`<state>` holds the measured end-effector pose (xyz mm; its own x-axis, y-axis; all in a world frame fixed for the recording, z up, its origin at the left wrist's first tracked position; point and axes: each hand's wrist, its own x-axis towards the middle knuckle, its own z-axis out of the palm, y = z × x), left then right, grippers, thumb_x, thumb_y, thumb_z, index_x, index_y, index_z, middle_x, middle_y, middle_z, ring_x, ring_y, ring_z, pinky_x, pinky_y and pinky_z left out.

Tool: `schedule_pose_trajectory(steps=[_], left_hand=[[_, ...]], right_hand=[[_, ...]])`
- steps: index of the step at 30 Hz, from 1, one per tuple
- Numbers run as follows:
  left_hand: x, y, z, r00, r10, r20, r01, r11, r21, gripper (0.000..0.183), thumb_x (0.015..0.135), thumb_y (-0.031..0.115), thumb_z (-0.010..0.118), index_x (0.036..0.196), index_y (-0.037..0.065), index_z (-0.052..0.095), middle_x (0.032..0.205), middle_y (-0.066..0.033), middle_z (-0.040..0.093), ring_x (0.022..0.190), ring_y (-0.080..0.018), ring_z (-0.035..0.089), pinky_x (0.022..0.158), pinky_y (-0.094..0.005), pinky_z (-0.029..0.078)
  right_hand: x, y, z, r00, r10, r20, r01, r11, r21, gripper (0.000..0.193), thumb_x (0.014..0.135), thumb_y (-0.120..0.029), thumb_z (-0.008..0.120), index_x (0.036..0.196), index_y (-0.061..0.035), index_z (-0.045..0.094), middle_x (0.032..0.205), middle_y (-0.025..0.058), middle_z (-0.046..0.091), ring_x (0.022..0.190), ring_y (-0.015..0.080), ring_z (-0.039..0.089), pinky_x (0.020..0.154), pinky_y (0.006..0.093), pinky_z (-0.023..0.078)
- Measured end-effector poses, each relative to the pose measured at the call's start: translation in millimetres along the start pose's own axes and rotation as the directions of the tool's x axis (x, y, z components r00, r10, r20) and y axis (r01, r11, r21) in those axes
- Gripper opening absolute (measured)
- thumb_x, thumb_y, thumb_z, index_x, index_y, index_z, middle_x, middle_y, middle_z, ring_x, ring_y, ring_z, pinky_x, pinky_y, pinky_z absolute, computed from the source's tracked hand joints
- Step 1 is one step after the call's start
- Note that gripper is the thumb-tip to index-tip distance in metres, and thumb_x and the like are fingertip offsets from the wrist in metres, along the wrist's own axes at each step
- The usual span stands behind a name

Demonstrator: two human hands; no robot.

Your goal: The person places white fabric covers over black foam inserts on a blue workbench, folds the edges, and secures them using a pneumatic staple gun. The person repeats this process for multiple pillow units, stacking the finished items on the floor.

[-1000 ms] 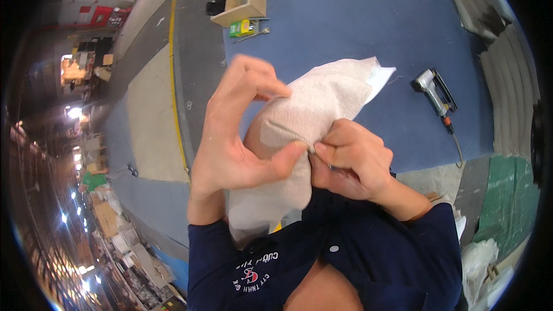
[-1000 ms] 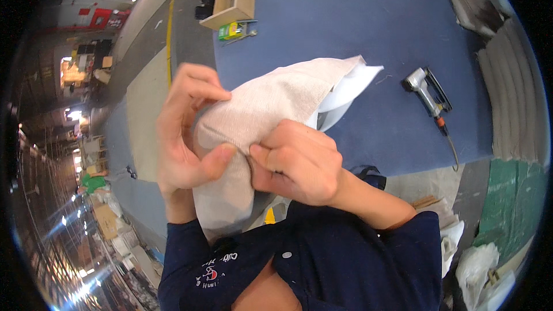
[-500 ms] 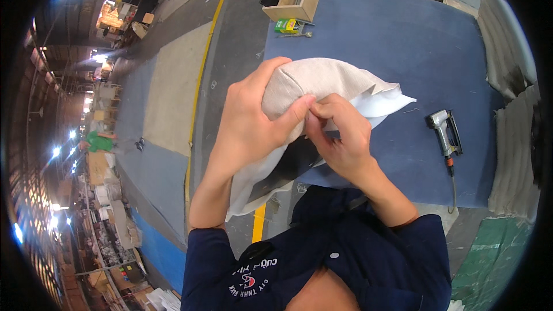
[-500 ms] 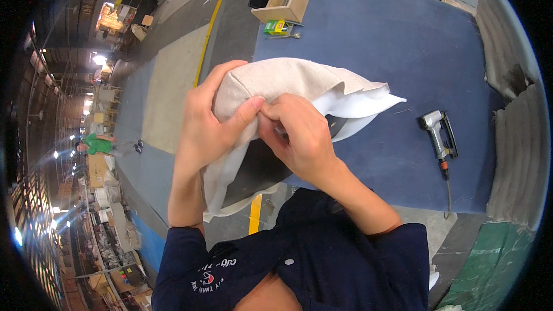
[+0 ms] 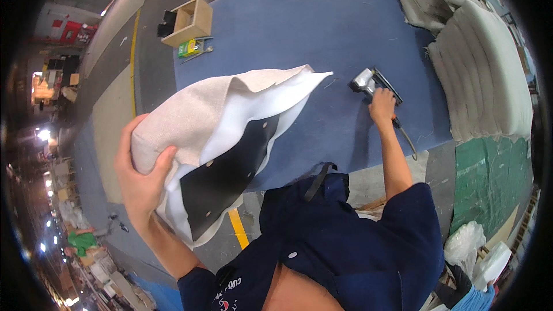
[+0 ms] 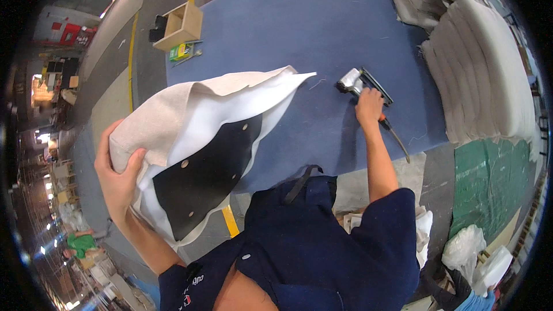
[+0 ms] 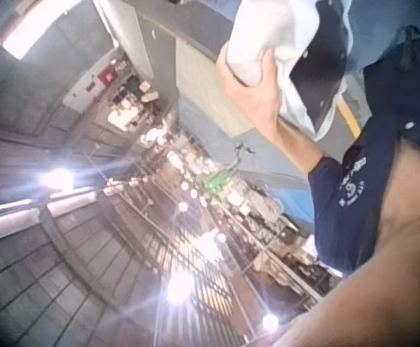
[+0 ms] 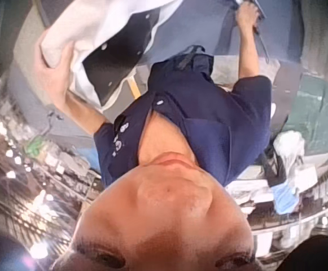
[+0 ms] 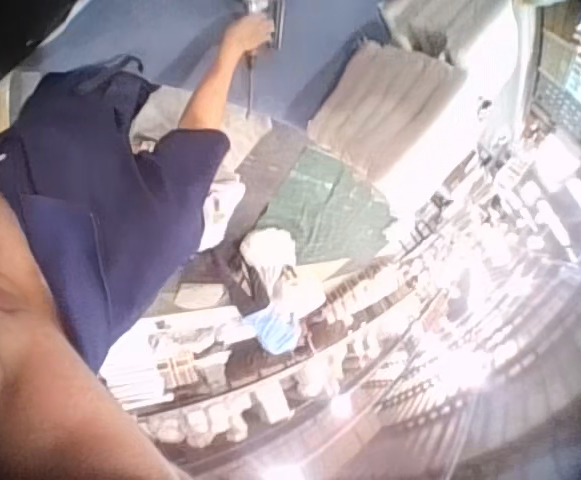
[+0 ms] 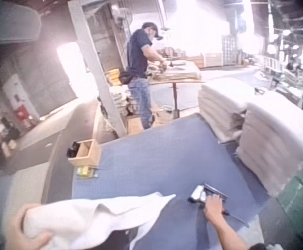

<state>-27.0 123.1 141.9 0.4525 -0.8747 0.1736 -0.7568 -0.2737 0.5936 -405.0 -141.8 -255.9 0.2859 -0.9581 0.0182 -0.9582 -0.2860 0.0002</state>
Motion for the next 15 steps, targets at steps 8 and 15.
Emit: schedule_pose_trajectory(steps=[8, 15], left_hand=[[25, 6, 1, 0.996, 0.087, 0.005, -0.087, 0.996, 0.023, 0.050, 0.077, 0.025, 0.086, 0.119, 0.005, 0.065, 0.100, -0.0181, 0.074, 0.092, -0.0325, 0.073, 0.082, -0.0400, 0.056], [5, -7, -5, 0.992, 0.119, -0.047, -0.115, 0.990, 0.078, 0.053, 0.077, 0.023, 0.086, 0.121, 0.004, 0.064, 0.098, -0.0170, 0.072, 0.086, -0.0307, 0.072, 0.082, -0.0356, 0.054]], right_hand=[[9, -4, -52, 0.968, 0.222, 0.117, -0.234, 0.627, 0.743, 0.053, 0.087, -0.019, 0.070, 0.133, 0.0007, 0.052, 0.124, 0.0227, 0.067, 0.120, 0.0386, 0.064, 0.102, 0.0460, 0.049], [-74, -90, -232, 0.967, -0.214, 0.141, -0.141, 0.017, 0.990, 0.037, 0.097, -0.011, 0.071, 0.128, 0.0027, 0.056, 0.081, 0.0066, 0.066, 0.074, 0.0145, 0.069, 0.062, 0.0293, 0.055]])
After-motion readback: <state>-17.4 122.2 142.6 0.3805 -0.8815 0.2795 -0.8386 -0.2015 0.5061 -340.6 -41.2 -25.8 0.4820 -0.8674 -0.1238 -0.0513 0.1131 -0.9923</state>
